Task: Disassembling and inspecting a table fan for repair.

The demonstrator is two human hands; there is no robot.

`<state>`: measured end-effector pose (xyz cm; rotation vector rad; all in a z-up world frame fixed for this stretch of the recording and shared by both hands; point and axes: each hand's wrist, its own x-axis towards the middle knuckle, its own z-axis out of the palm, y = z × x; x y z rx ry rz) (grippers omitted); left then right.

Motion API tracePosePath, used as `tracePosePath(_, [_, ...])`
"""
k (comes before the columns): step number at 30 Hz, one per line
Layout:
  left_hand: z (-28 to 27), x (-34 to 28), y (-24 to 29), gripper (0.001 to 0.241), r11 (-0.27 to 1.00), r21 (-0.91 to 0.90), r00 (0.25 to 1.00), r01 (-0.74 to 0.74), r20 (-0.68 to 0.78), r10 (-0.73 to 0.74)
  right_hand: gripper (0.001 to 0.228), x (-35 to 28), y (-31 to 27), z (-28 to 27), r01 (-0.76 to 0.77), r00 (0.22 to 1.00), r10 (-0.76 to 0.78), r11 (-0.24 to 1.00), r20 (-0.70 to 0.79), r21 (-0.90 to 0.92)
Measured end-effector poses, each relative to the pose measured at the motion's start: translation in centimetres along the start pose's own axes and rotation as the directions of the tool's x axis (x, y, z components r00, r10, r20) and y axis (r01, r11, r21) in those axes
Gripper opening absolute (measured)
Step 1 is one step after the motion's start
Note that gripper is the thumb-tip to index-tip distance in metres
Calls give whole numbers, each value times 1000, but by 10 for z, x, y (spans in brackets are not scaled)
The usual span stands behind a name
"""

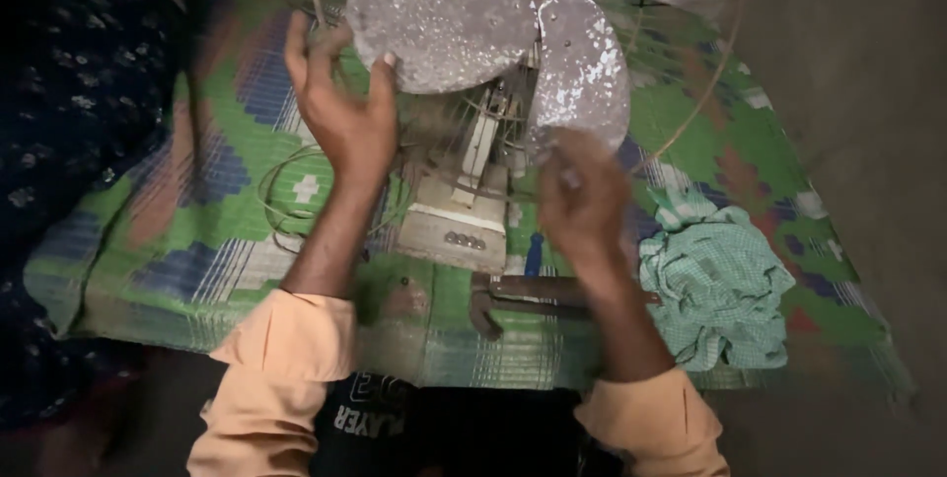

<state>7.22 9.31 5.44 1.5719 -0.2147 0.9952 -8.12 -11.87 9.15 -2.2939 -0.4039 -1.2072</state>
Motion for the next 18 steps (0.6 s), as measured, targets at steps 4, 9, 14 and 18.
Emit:
tracePosePath(4, [-5, -11, 17, 39, 998, -60, 998, -34, -59, 31, 20, -6, 10, 0, 40, 999, -38, 996, 29, -78])
tracePosePath(9, [-5, -37, 15, 21, 989, -84, 991, -125, 27, 127, 22, -3, -5, -21, 50, 998, -49, 997, 26, -51])
tracePosePath(14, [-24, -13, 43, 67, 953, 35, 948, -299, 126, 293, 27, 4, -3, -42, -44, 996, 47, 998, 77, -46])
tracePosePath(18, [-38, 32, 63, 125, 787, 217, 763, -577, 487, 425, 28, 2, 9, -54, 8, 987, 5, 997, 160, -82])
